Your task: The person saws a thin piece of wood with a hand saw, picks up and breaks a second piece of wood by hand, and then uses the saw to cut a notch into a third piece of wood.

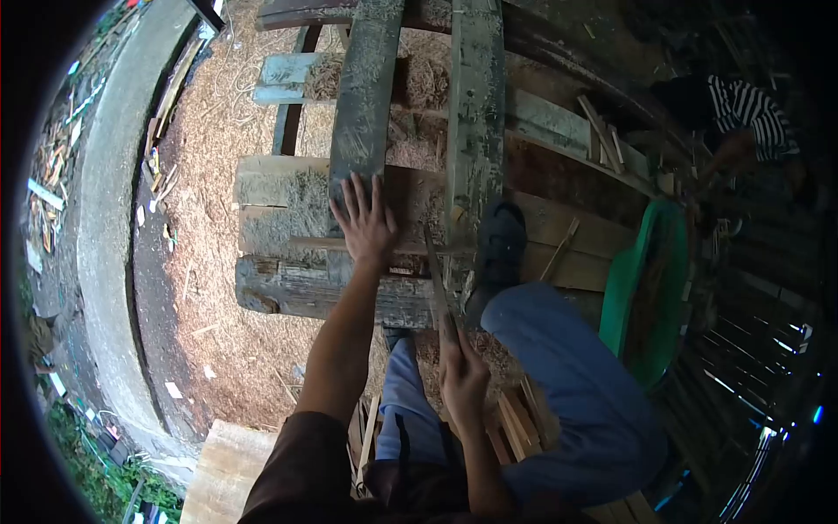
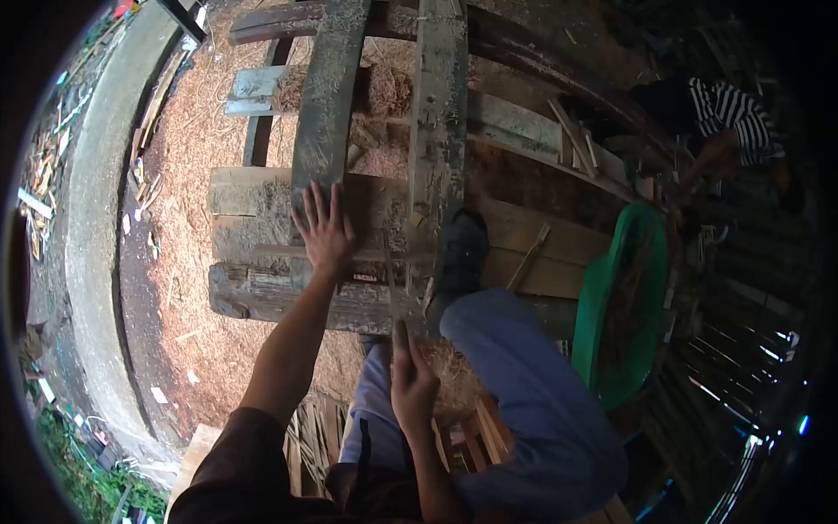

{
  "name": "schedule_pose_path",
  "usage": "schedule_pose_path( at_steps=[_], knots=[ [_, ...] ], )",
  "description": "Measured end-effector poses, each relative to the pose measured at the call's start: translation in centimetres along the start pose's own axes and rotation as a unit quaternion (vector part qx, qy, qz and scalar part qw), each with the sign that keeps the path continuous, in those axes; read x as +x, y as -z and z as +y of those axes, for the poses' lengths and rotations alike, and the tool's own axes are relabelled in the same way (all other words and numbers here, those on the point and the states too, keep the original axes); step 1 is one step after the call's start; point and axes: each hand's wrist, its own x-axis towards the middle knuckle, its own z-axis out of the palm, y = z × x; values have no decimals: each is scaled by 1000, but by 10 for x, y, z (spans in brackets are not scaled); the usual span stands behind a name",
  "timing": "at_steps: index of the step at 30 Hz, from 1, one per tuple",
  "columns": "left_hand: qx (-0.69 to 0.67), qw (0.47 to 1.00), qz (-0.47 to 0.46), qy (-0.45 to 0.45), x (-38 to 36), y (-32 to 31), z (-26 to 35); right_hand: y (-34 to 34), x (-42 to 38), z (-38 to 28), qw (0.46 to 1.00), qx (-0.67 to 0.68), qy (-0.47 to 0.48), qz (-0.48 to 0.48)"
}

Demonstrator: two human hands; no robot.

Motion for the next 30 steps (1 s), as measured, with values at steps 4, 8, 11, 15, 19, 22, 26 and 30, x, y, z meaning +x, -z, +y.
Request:
schedule_pose_path(
  at_steps=[4, 8, 11, 15, 19, 22, 26, 30],
  knots=[
    [15, 1000, -10, 8, 0, -8, 1, -4, 13, 19, 996, -48, 57, 40],
    [-6, 1000, -29, 8, 2, -2, 1, -10, 27, 8, 994, -110, 13, -5],
    [20, 1000, -21, 5, -6, -7, -2, 1, -5, 12, 997, -38, 50, 43],
    [13, 1000, -11, 1, -13, -8, 0, -25, 60, 9, 997, -72, 9, -2],
    [6, 1000, -3, -4, 1, -4, -3, -8, -6, 3, 995, -38, 70, 52],
    [28, 1000, -7, 2, 1, -8, -1, 2, -6, 7, 999, -25, 7, 44],
    [12, 1000, -6, -2, 0, -7, -2, -20, 29, 23, 994, -47, 89, 50],
    [27, 1000, 13, -4, 4, -11, 0, 7, -1, -6, 993, -6, 113, 40]
  ],
)
